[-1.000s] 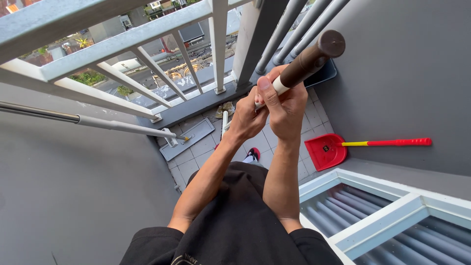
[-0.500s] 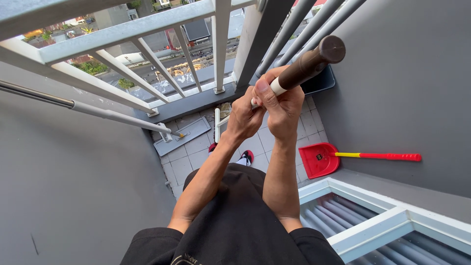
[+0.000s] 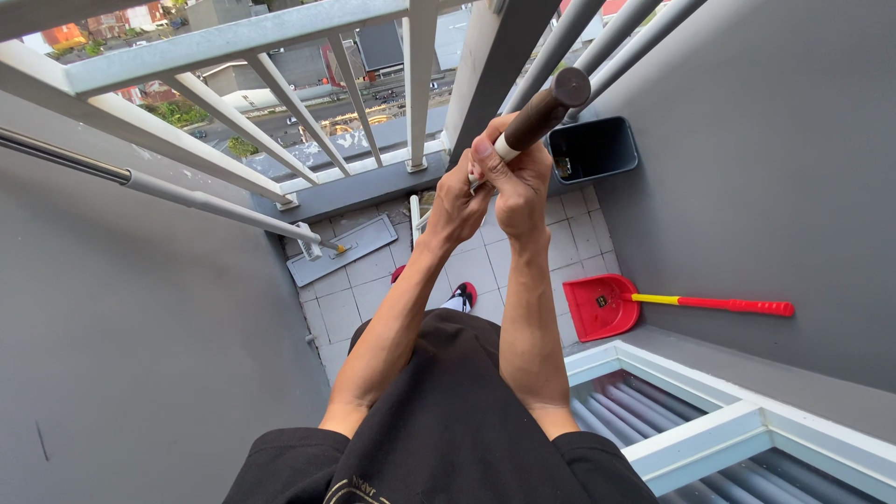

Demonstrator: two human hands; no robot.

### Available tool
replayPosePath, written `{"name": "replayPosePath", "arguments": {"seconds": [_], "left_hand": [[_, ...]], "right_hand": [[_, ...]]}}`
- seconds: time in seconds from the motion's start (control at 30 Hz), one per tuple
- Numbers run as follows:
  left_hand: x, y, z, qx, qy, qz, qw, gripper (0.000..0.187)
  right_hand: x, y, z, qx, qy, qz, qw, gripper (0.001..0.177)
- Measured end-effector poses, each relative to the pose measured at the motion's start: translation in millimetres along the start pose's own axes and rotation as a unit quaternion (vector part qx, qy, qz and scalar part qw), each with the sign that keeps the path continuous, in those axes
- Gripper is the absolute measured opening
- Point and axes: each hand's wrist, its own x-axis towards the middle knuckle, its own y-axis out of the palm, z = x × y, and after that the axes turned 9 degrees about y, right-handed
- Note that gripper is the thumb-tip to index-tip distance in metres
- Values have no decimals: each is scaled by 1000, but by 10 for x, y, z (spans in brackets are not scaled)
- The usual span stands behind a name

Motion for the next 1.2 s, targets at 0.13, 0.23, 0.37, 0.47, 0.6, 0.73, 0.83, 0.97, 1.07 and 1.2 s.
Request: {"name": "replayPosePath", "arguments": {"seconds": [0.13, 0.23, 0.37, 0.47, 0.6, 0.73, 0.83, 0.97, 1.07, 1.2], "left_hand": [[37, 80, 11, -8, -11, 6, 1000, 17], [43, 163, 65, -26, -8, 13, 1000, 17], [55, 299, 186, -53, -6, 36, 998, 16], [80, 402, 163, -71, 1, 46, 996, 19], [100, 553, 221, -74, -6, 69, 995, 16], [115, 685, 196, -98, -12, 98, 990, 16], [104, 819, 183, -83, 1, 104, 991, 20], [108, 945, 87, -106, -23, 130, 986, 18], [81, 1032, 36, -121, -26, 136, 983, 20], [65, 1113, 0, -104, -43, 155, 982, 20]], "right_hand": [[0, -67, 45, -21, 4, -14, 1000, 7], [-16, -129, 63, -20, 6, -20, 1000, 8], [-33, -269, 32, -59, -6, -42, 997, 10], [-67, -356, 79, -76, 0, -63, 995, 12], [-116, -481, 145, -64, -1, -81, 995, 14], [-182, -634, 182, -64, 8, -107, 992, 15], [-247, -726, 231, -63, 1, -126, 990, 15], [-332, -856, 266, -98, -6, -157, 983, 15], [-392, -906, 327, -100, -5, -172, 980, 15], [-450, -978, 379, -68, -8, -175, 982, 15]]}}
